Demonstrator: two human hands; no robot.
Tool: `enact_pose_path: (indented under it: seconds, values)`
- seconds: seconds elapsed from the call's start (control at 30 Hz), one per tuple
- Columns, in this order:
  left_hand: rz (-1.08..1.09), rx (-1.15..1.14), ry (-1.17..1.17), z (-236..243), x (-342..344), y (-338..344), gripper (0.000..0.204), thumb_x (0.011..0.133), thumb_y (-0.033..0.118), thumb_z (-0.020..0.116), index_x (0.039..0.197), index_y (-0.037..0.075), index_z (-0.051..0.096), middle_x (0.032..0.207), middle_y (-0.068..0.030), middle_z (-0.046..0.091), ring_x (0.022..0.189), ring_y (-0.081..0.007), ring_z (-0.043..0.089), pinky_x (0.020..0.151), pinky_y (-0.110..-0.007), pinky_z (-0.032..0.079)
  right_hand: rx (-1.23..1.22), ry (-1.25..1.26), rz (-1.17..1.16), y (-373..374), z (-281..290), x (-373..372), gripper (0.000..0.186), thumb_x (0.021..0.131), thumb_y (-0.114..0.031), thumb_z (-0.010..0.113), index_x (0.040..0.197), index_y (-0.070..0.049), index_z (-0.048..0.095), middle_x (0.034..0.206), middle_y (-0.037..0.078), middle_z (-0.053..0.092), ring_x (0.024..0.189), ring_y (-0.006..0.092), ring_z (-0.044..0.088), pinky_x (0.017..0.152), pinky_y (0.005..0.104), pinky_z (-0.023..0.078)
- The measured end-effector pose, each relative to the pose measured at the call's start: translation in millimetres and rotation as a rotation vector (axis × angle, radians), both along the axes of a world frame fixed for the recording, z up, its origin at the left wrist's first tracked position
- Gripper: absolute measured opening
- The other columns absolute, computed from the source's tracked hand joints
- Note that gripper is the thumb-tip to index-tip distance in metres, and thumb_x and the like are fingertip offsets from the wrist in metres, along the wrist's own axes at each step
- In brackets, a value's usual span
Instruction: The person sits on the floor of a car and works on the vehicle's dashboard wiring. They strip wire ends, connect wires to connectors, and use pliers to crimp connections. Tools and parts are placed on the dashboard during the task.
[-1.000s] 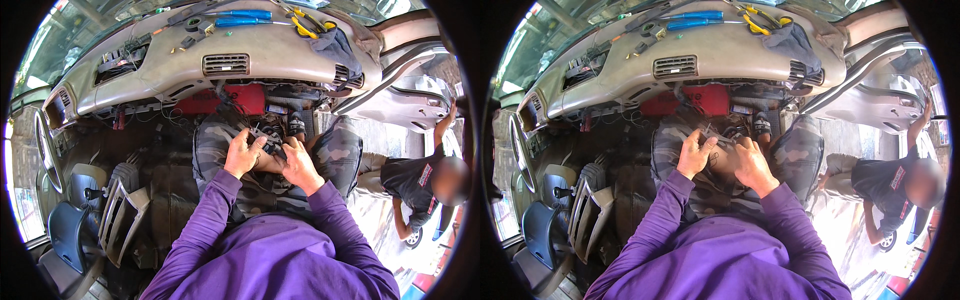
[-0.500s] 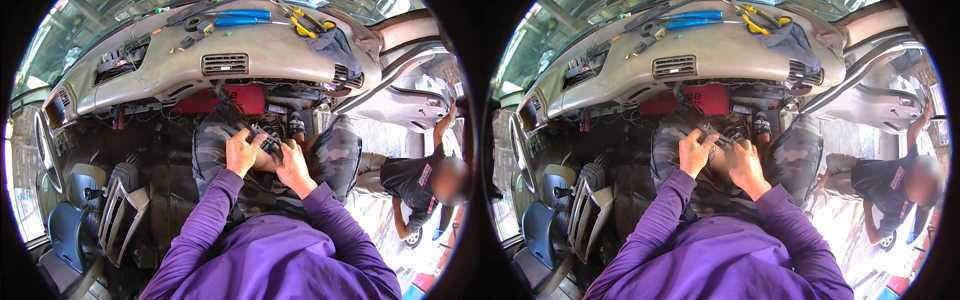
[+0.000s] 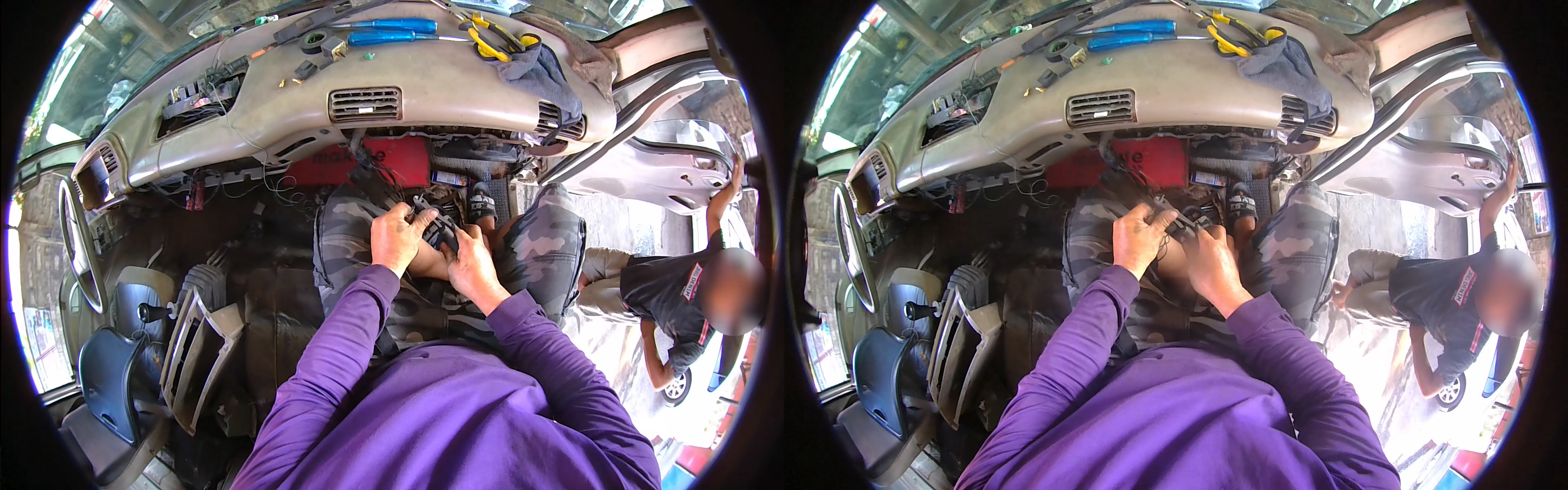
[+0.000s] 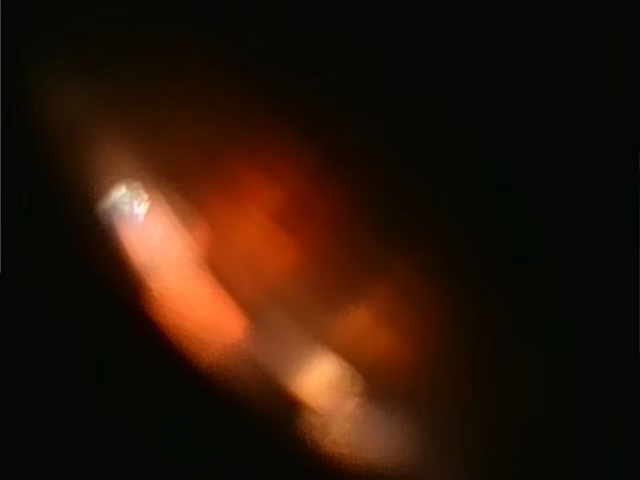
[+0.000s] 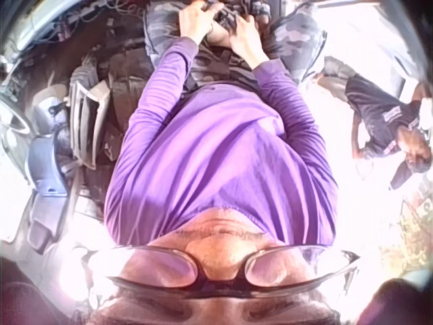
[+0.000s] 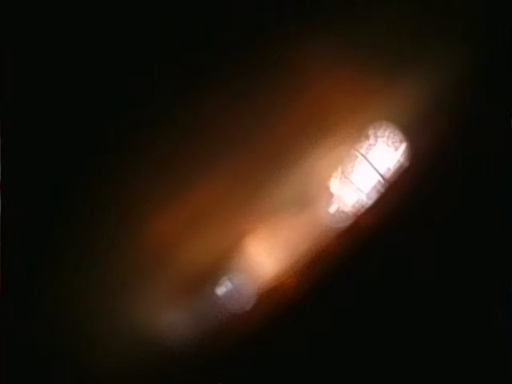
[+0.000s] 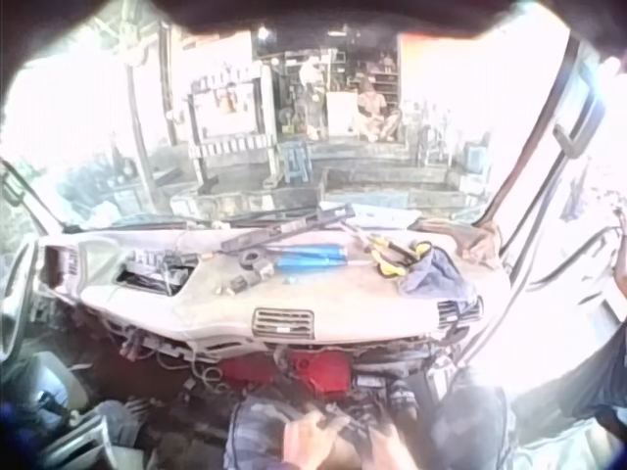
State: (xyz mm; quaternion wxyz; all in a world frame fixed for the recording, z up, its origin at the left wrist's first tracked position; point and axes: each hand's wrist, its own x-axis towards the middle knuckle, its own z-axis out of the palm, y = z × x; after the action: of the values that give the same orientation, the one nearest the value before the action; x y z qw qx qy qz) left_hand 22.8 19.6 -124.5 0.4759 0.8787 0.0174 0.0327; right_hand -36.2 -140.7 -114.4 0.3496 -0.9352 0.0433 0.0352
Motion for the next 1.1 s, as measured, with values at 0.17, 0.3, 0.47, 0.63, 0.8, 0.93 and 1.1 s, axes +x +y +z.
enact_pose_path:
  seconds: [0.17, 0.3, 0.47, 0.63, 0.8, 0.93, 1.1]
  values:
    - [0.017, -0.004, -0.031, -1, 4, -3, 0.057, 0.083, 0.049, 0.084, 0.073, -0.002, 0.059, 0.061, -0.0169, 0.060, 0.055, -0.0292, 0.054, 0.055, -0.040, 0.048, 0.006, 0.018, -0.015, 3, -3, 0, 0.030, 0.091, -0.016, 0.072, 0.113, 0.002, 0.063, 0.110, 0.027, 0.060, 0.104, 0.0479, 0.060, 0.087, 0.0520, 0.051]
    - [0.033, 0.072, 0.008, -4, 5, -4, 0.058, 0.082, 0.052, 0.082, 0.074, -0.002, 0.063, 0.069, -0.0212, 0.065, 0.065, -0.0428, 0.064, 0.059, -0.045, 0.051, -0.005, 0.038, -0.004, 7, 1, 3, 0.031, 0.093, -0.018, 0.072, 0.114, 0.002, 0.062, 0.110, 0.028, 0.059, 0.102, 0.0477, 0.061, 0.086, 0.0506, 0.051]
    - [0.036, -0.040, 0.075, 5, 10, -7, 0.055, 0.085, 0.048, 0.083, 0.074, -0.002, 0.063, 0.065, -0.0186, 0.064, 0.060, -0.0352, 0.064, 0.057, -0.044, 0.050, 0.069, 0.125, -0.027, 7, 0, 7, 0.029, 0.093, -0.018, 0.072, 0.112, 0.002, 0.062, 0.110, 0.027, 0.059, 0.103, 0.0466, 0.061, 0.087, 0.0489, 0.051]
    - [-0.087, -0.434, 0.083, 5, 1, 6, 0.027, 0.099, 0.025, 0.068, 0.097, -0.001, 0.061, 0.073, -0.0106, 0.061, 0.055, -0.0175, 0.058, 0.055, -0.036, 0.048, 0.094, 0.038, 0.037, -5, 2, 7, 0.025, 0.093, -0.015, 0.072, 0.109, 0.002, 0.065, 0.111, 0.026, 0.060, 0.104, 0.0458, 0.060, 0.089, 0.0476, 0.051]
    - [-0.125, -1.006, 0.354, -12, 9, 18, 0.008, 0.103, 0.015, 0.051, 0.105, 0.009, 0.057, 0.072, 0.0020, 0.045, 0.057, -0.0068, 0.039, 0.048, -0.023, 0.032, 0.106, 0.017, 0.172, -12, 28, 17, 0.029, 0.089, -0.012, 0.073, 0.113, 0.003, 0.067, 0.122, 0.025, 0.060, 0.112, 0.0443, 0.060, 0.096, 0.0460, 0.050]
    - [-0.063, -1.263, 0.555, -3, 15, 25, 0.007, 0.106, 0.014, 0.048, 0.105, 0.012, 0.055, 0.070, 0.0034, 0.042, 0.054, -0.0054, 0.035, 0.045, -0.022, 0.028, -0.080, -0.192, 0.167, -16, 18, 15, 0.034, 0.086, -0.011, 0.075, 0.115, 0.004, 0.067, 0.136, 0.027, 0.055, 0.126, 0.0448, 0.054, 0.108, 0.0464, 0.045]
    - [-0.055, -1.354, 0.592, -8, 16, 33, 0.009, 0.105, 0.017, 0.051, 0.104, 0.011, 0.056, 0.070, 0.0016, 0.048, 0.054, -0.0080, 0.041, 0.048, -0.025, 0.034, -0.177, -0.144, 0.233, -18, 17, 16, 0.035, 0.085, -0.012, 0.076, 0.114, 0.004, 0.067, 0.138, 0.027, 0.052, 0.130, 0.0454, 0.050, 0.112, 0.0485, 0.042]
